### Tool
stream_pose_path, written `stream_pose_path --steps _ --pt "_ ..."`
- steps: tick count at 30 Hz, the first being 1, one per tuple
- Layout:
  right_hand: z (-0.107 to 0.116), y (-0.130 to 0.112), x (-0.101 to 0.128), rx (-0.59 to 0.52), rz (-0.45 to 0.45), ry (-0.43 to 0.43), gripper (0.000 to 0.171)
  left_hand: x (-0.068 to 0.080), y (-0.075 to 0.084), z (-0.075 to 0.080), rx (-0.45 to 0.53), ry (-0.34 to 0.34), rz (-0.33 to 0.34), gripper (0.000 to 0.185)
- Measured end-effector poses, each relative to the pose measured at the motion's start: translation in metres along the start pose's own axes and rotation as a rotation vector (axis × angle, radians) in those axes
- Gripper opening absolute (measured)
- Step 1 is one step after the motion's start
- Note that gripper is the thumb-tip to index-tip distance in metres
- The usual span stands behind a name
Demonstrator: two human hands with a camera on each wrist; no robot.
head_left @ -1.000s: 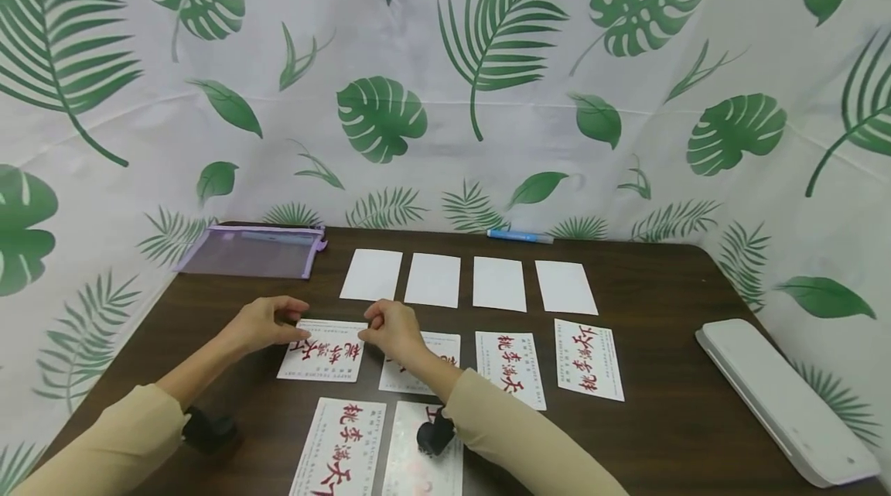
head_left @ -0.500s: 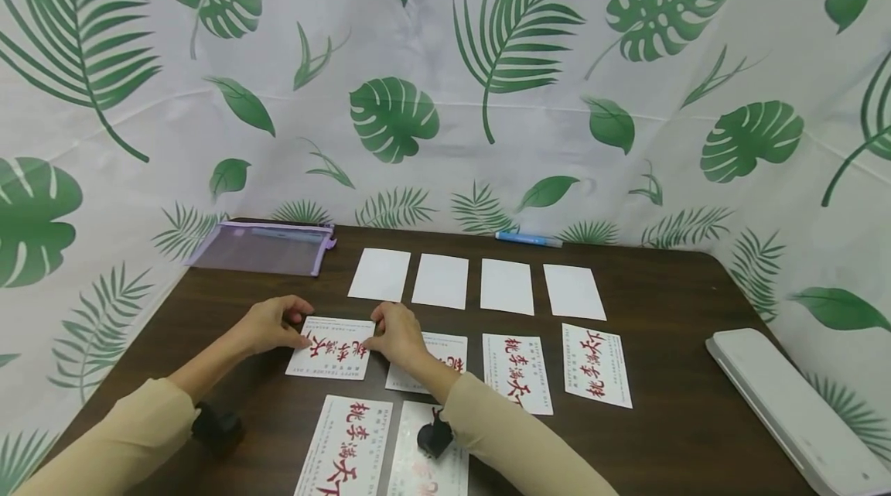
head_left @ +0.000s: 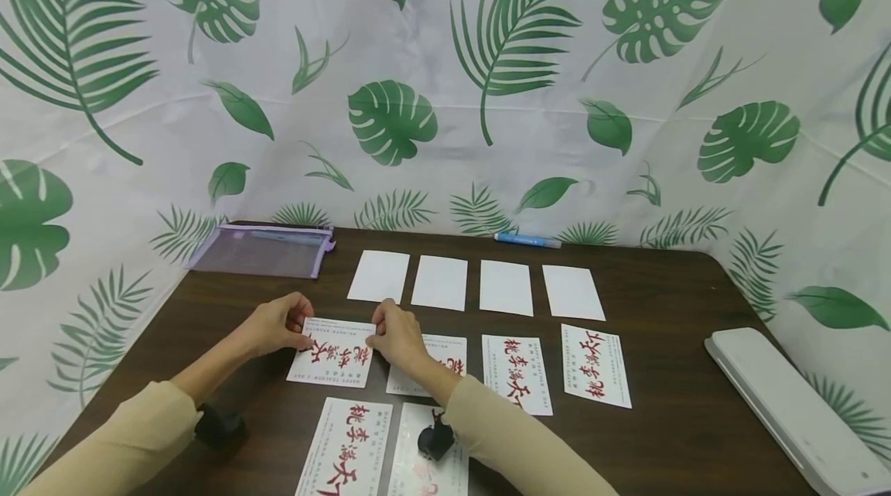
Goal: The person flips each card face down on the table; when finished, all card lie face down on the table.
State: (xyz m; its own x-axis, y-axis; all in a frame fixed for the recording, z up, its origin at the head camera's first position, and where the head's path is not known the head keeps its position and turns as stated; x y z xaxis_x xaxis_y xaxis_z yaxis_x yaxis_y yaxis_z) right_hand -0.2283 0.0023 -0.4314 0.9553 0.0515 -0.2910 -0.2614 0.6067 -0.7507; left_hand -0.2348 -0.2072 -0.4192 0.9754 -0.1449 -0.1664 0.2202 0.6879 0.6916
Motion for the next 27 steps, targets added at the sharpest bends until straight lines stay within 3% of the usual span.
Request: stream_pose_path --steps 3,8,11,13,16,22,27 --pt "0.006 0.003 -0.003 -0.105 -0.037 0.039 0.021 -0.002 0.003 0.003 0.135 0.004 0.05 0.037" --pt "0.02 0.013 -0.014 -0.31 -0.167 0.086 0.017 -0.008 0.015 0.001 0.422 -0.005 0.215 0.035" --pt "0.032 0.017 -0.019 -0.35 -0.184 0.188 0.019 -0.013 0.027 -0.003 0.504 0.035 0.283 0.033" --pt "0.04 0.016 -0.02 -0.35 -0.143 0.283 0.019 -0.017 0.035 -0.006 0.547 0.077 0.306 0.03" --pt "0.047 0.008 -0.018 -0.313 -0.01 0.385 0.017 -0.023 0.047 -0.011 0.607 0.161 0.314 0.026" --pt "0.042 -0.013 -0.006 -0.216 0.22 0.33 0.021 -0.032 0.077 -0.026 0.69 0.307 0.307 0.023" --pt "0.046 -0.018 -0.003 -0.089 0.343 0.379 0.018 -0.035 0.095 -0.037 0.762 0.371 0.309 0.02"
Point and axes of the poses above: each hand's wrist, its own x-axis away from the middle knuckle, its own z-axis out of the back of the hand, y = z × x, the point moved 4 cm from there along -x, towards the middle knuckle, and after that the axes turned 14 degrees about y, right-handed, at the moved point
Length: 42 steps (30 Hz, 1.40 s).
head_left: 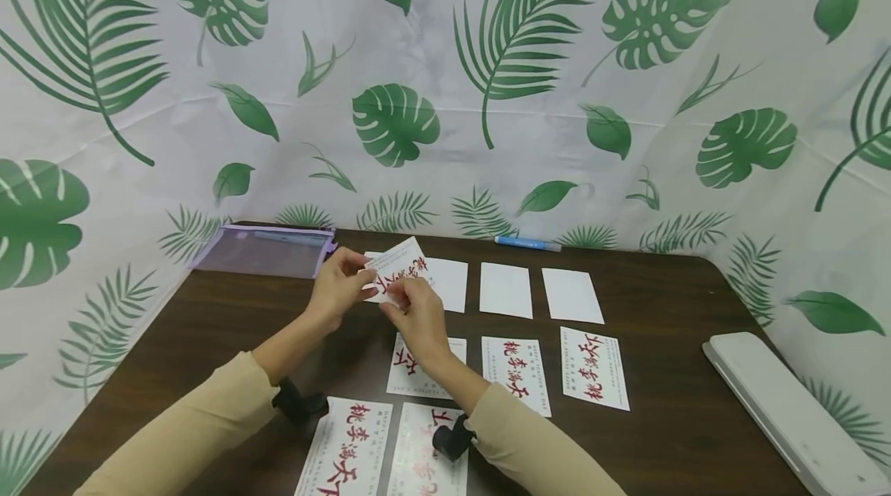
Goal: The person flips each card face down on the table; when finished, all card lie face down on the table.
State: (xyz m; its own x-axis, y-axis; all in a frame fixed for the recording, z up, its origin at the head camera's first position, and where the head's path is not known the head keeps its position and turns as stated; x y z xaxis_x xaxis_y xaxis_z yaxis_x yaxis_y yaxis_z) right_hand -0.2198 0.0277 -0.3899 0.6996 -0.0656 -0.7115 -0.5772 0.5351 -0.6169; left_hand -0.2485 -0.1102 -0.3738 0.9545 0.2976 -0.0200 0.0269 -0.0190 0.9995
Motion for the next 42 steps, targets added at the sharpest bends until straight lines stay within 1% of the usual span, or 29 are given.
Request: stream_pose_path --steps 3,5,7,9,11,12,14,15,18,20,22,24,27,29,33,37,40,42 --pt "0.006 -0.001 -0.003 0.04 0.106 0.034 0.013 0.002 0.002 -0.006 0.055 0.009 -0.005 0.02" --pt "0.01 0.0 -0.007 0.04 0.153 0.068 0.01 0.003 0.004 -0.009 0.071 -0.013 -0.028 0.023" --pt "0.016 0.001 -0.013 0.029 0.165 0.121 0.01 0.003 0.006 -0.01 0.067 -0.023 -0.058 0.028" --pt "0.02 0.004 -0.018 -0.001 0.13 0.174 0.009 0.002 0.005 -0.008 0.043 -0.003 -0.088 0.033" --pt "0.022 0.008 -0.021 -0.031 0.058 0.21 0.009 0.0 0.002 -0.002 -0.018 0.043 -0.112 0.038" --pt "0.023 0.011 -0.021 -0.049 0.007 0.216 0.009 -0.002 -0.001 0.003 -0.051 0.069 -0.115 0.04" --pt "0.021 0.016 -0.019 -0.082 -0.12 0.209 0.01 -0.004 -0.009 0.014 -0.139 0.109 -0.11 0.044" --pt "0.019 0.019 -0.017 -0.096 -0.191 0.199 0.01 -0.005 -0.014 0.019 -0.175 0.112 -0.097 0.047" --pt "0.013 0.026 -0.008 -0.174 -0.415 0.15 0.011 -0.005 -0.029 0.03 -0.241 0.077 -0.038 0.052" --pt "0.008 0.029 0.0 -0.234 -0.536 0.12 0.013 -0.005 -0.037 0.036 -0.255 0.05 0.007 0.052" --pt "0.004 0.032 0.008 -0.281 -0.622 0.102 0.016 -0.004 -0.044 0.042 -0.255 0.036 0.043 0.049" --pt "0.0 0.034 0.014 -0.274 -0.667 0.092 0.017 -0.003 -0.048 0.048 -0.273 0.036 0.059 0.047" --pt "-0.006 0.034 0.021 -0.227 -0.678 0.075 0.016 -0.003 -0.051 0.059 -0.3 0.04 0.065 0.045" --pt "-0.009 0.033 0.025 -0.196 -0.667 0.052 0.015 -0.003 -0.051 0.064 -0.326 0.029 0.056 0.045" --pt "-0.015 0.028 0.028 -0.132 -0.602 -0.024 0.014 -0.003 -0.05 0.075 -0.387 0.001 0.022 0.046" --pt "-0.017 0.022 0.03 0.025 -0.53 -0.108 0.014 -0.003 -0.049 0.084 -0.454 -0.025 -0.008 0.045" --pt "-0.019 0.021 0.032 0.141 -0.496 -0.16 0.015 -0.003 -0.05 0.088 -0.501 -0.042 -0.026 0.044" --pt "-0.02 0.021 0.034 0.191 -0.463 -0.182 0.016 -0.003 -0.052 0.09 -0.528 -0.051 -0.031 0.042"
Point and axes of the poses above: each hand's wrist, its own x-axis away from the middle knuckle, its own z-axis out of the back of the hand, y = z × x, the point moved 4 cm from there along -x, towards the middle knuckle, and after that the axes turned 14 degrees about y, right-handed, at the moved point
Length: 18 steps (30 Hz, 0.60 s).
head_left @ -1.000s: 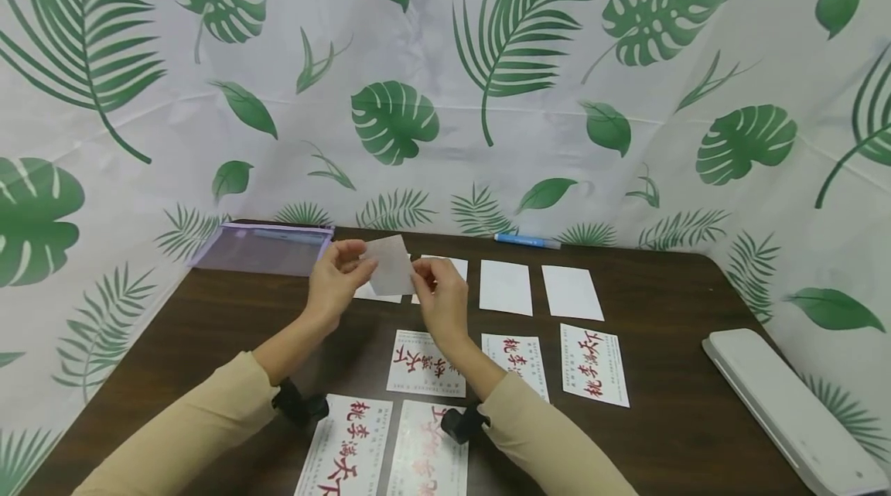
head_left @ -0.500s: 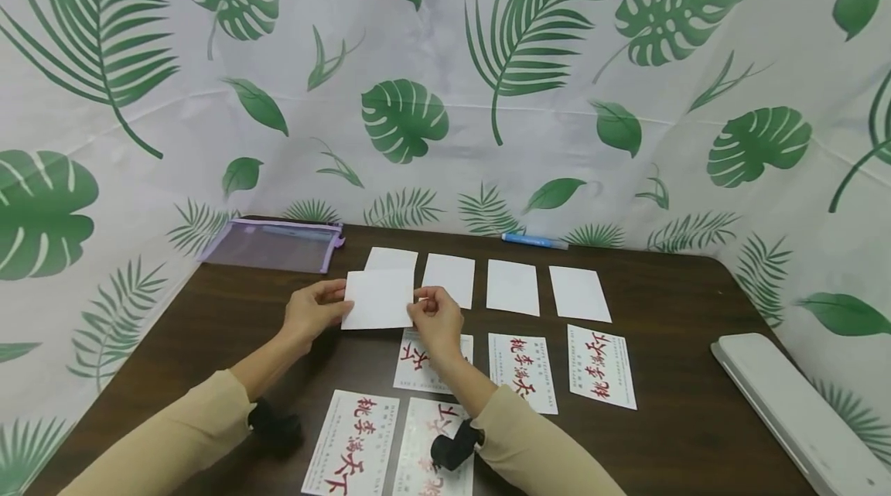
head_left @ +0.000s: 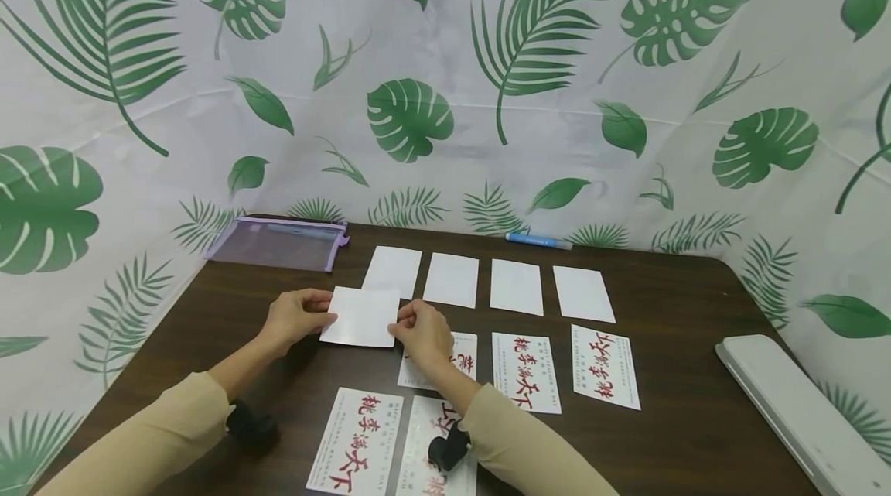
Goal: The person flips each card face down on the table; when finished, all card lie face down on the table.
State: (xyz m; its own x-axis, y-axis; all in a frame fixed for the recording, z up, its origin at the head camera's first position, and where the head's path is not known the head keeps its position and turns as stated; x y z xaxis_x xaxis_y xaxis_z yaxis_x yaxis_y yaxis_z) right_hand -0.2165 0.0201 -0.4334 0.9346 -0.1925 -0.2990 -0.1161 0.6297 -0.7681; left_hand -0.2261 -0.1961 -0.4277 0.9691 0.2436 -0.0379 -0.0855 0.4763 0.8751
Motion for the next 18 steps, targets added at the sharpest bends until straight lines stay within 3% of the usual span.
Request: stream_pose_path --steps 9,18 --pt "-0.0045 0.0039 0.0034 0.173 0.096 -0.006 0.021 0.0007 -0.002 -0.0009 -0.085 -0.033 -0.049 0.037" --pt "-0.0063 0.0028 0.0051 0.266 0.115 -0.066 0.025 -0.0011 -0.0018 -0.0028 -0.146 -0.053 -0.076 0.035"
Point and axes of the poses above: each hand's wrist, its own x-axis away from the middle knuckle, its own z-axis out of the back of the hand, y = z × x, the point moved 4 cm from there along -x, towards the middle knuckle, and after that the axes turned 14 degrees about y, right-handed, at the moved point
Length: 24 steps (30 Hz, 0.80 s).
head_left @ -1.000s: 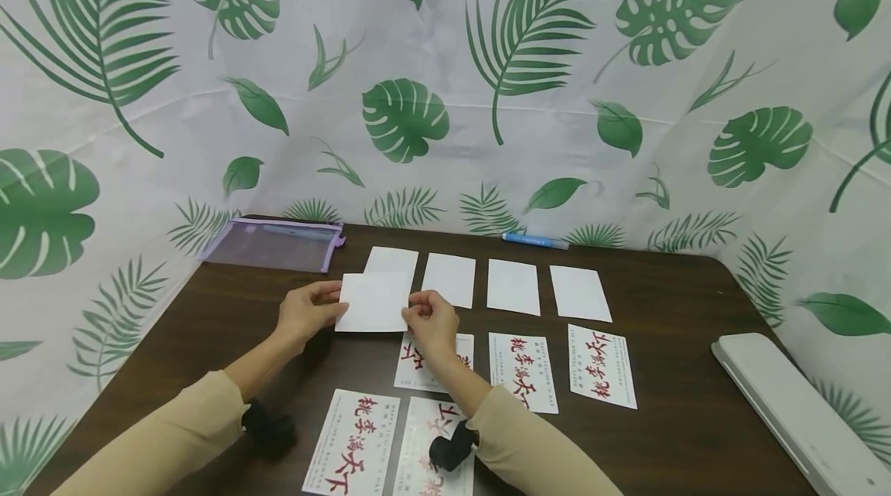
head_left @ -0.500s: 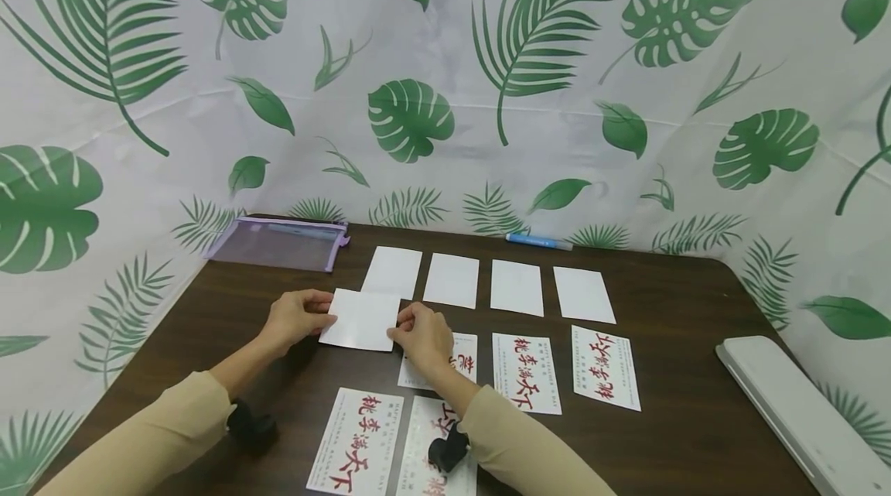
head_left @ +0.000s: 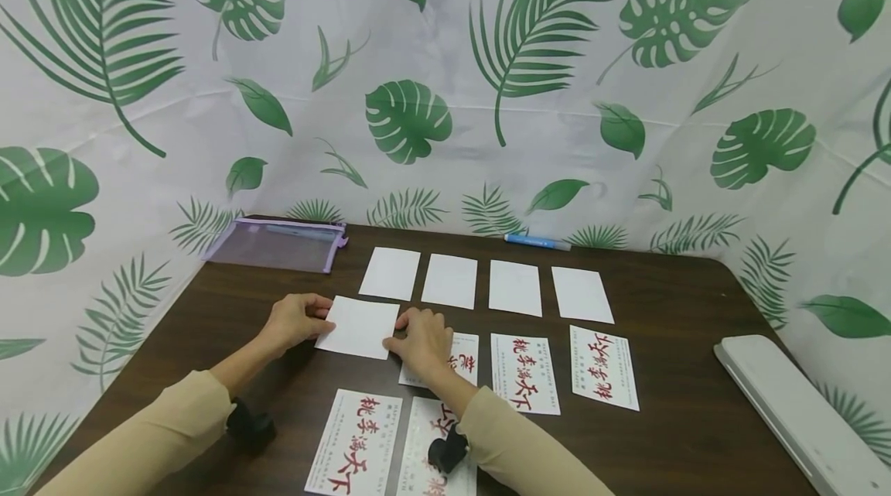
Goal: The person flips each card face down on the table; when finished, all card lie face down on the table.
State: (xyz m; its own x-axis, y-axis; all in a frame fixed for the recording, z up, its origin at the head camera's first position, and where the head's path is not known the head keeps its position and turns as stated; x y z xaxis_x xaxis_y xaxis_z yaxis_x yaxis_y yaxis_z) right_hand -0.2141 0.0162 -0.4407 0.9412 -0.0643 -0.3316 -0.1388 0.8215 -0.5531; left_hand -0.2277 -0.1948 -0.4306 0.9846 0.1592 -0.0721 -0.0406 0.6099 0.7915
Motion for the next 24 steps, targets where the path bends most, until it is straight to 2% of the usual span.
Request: stream_pose_path --steps 5,11,15,19,21,24 --pt "0.0 0.0 0.0 0.023 0.0 0.008 0.028 -0.001 0.001 -0.001 -0.035 0.005 -0.02 0.034" --pt "0.002 0.002 0.0 -0.004 0.009 0.02 0.031 -0.002 0.001 -0.001 -0.145 0.028 -0.1 0.032" --pt "0.013 0.005 -0.009 -0.136 0.008 0.023 0.026 -0.002 0.004 0.0 -0.189 0.046 -0.146 0.033" --pt "0.034 0.018 -0.02 -0.311 -0.042 -0.011 0.022 0.0 0.02 -0.005 -0.162 0.075 -0.238 0.035" --pt "0.043 0.029 -0.024 -0.348 -0.052 -0.018 0.02 0.002 0.034 -0.014 -0.106 0.039 -0.298 0.035" --pt "0.054 0.048 -0.024 -0.342 -0.05 -0.026 0.019 0.008 0.051 -0.032 -0.011 -0.077 -0.344 0.038"
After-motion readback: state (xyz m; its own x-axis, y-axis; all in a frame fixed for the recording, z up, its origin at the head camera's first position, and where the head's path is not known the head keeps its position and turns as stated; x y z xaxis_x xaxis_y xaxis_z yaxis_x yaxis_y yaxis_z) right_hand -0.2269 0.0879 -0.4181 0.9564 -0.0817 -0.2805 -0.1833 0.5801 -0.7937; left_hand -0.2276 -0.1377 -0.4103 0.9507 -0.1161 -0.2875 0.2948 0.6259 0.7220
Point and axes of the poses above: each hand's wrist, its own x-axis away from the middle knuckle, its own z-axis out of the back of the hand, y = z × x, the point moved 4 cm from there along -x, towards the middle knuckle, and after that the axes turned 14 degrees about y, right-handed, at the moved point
